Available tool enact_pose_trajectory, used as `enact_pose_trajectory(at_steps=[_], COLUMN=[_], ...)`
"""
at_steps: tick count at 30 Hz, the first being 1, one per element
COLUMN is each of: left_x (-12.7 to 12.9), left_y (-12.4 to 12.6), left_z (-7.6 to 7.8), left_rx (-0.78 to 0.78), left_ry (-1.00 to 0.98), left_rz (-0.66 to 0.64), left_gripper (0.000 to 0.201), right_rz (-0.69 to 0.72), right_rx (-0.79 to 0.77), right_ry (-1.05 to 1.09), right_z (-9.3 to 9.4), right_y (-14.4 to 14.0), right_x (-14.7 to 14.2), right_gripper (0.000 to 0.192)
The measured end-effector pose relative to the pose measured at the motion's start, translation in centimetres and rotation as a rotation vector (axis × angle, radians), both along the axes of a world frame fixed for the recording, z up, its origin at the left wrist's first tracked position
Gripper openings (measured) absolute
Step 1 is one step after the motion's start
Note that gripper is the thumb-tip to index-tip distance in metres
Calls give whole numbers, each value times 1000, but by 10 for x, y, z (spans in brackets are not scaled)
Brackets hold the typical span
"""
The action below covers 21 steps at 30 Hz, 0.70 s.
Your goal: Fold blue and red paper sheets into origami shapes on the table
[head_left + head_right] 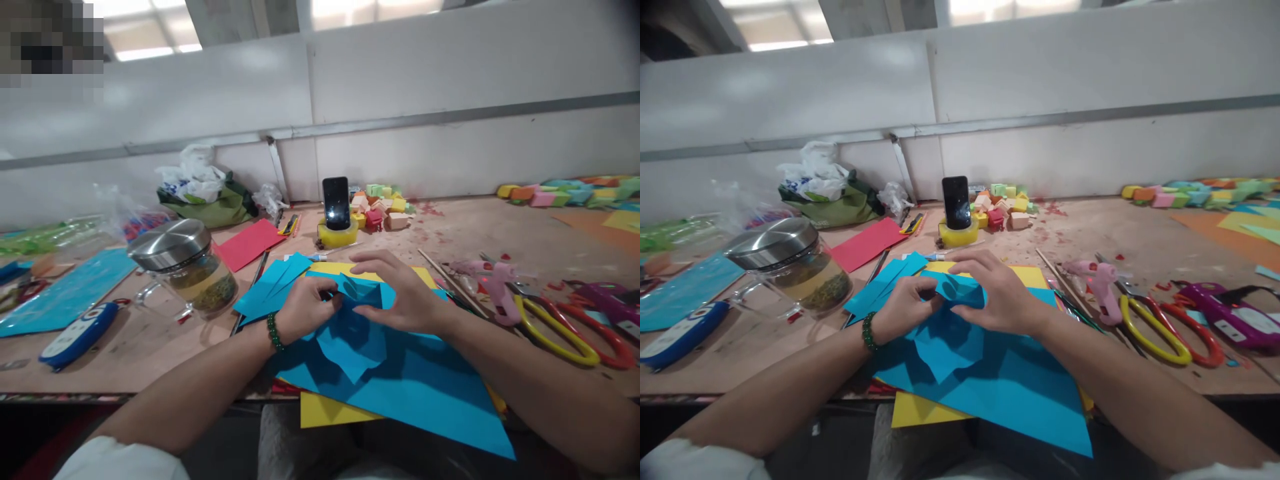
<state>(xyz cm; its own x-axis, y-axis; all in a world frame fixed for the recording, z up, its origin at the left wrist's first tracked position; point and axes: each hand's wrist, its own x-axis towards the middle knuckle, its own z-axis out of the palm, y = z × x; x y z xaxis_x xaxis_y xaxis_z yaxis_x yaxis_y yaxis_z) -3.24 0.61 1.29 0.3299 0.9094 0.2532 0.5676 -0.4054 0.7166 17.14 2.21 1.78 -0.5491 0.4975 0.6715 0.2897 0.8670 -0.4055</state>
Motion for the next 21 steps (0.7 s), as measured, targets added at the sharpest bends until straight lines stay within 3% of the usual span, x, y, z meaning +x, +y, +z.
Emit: enact_pose_trajectory(at_steps=[5, 11, 15, 18, 21], left_x=[0, 3, 4, 4, 3], left_y=[-1, -1, 0, 1, 2], left_z=[0, -2, -5, -5, -5], left_rx=[27, 36, 39, 17, -15], left_ry=[26, -22, -46, -85, -146], left_rz=[17, 11, 48, 43, 44], left_gripper=[14, 11, 12, 11, 30], right_rz=[-23, -77, -95, -116, -74], right_rx=[0, -146, -243, -298, -394], right_ry=[-71, 17, 25, 26, -3], right_z=[-12, -15, -11, -9, -8], right_y=[5, 8, 5, 5, 6], right_x=[-4, -5, -6, -6, -5], right_gripper=[32, 10, 12, 24, 20])
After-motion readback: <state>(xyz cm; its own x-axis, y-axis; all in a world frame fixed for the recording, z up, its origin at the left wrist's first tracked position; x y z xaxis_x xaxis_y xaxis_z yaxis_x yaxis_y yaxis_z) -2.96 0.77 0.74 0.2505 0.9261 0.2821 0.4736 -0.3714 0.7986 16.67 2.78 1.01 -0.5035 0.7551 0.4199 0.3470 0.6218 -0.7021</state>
